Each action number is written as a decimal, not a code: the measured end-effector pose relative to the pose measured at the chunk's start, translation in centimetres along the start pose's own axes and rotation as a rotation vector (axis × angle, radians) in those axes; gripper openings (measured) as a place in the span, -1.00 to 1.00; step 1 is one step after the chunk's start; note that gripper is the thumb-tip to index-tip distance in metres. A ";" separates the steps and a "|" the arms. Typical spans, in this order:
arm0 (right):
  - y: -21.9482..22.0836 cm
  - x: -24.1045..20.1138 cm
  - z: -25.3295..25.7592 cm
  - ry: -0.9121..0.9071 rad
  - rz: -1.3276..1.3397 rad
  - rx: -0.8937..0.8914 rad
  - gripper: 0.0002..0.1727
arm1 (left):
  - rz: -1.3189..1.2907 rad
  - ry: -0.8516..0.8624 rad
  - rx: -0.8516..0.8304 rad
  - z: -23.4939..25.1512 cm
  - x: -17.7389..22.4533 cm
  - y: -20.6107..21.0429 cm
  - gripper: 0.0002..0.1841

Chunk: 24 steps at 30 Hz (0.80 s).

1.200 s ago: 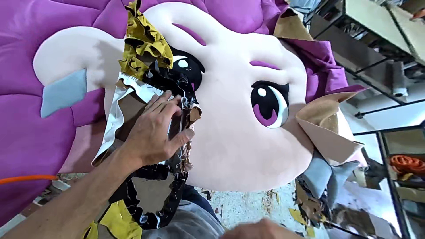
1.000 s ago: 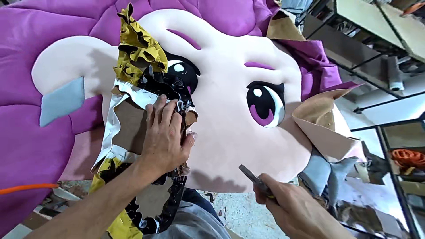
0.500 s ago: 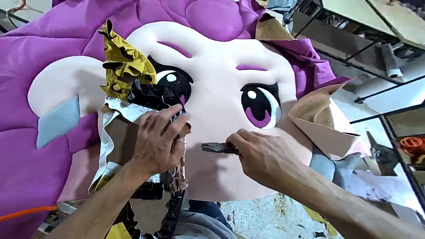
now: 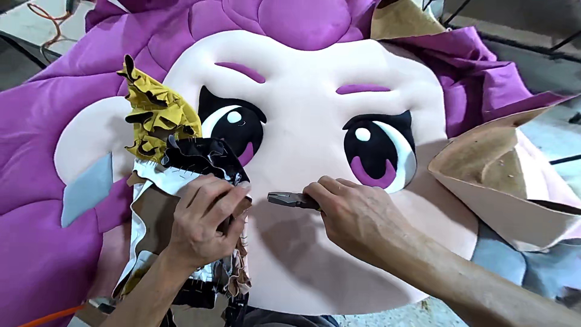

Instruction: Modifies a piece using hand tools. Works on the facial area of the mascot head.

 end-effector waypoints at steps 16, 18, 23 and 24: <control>0.4 0.1 4.0 -0.108 -0.029 0.244 -0.69 | -0.317 -0.290 0.028 0.2 -3.8 -1.0 -0.80; 0.3 -0.1 4.9 -0.128 -0.051 0.262 -0.68 | -0.315 -0.323 0.031 0.1 -4.4 -1.1 -0.80; 0.6 -1.2 6.0 -0.203 -0.134 0.267 -0.66 | -0.205 -0.447 0.064 -0.6 -6.0 -0.5 -0.75; 0.7 -1.4 6.1 -0.210 -0.159 0.269 -0.67 | -0.191 -0.471 0.058 -0.7 -6.2 -0.1 -0.76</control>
Point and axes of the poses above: each hand's wrist, its own z-axis towards the middle knuckle, its own y-axis out of the palm, x = y × z, the point moved 9 cm from there along z, towards the middle knuckle, and after that the axes turned 13 degrees about -y, right-handed, at the moved point
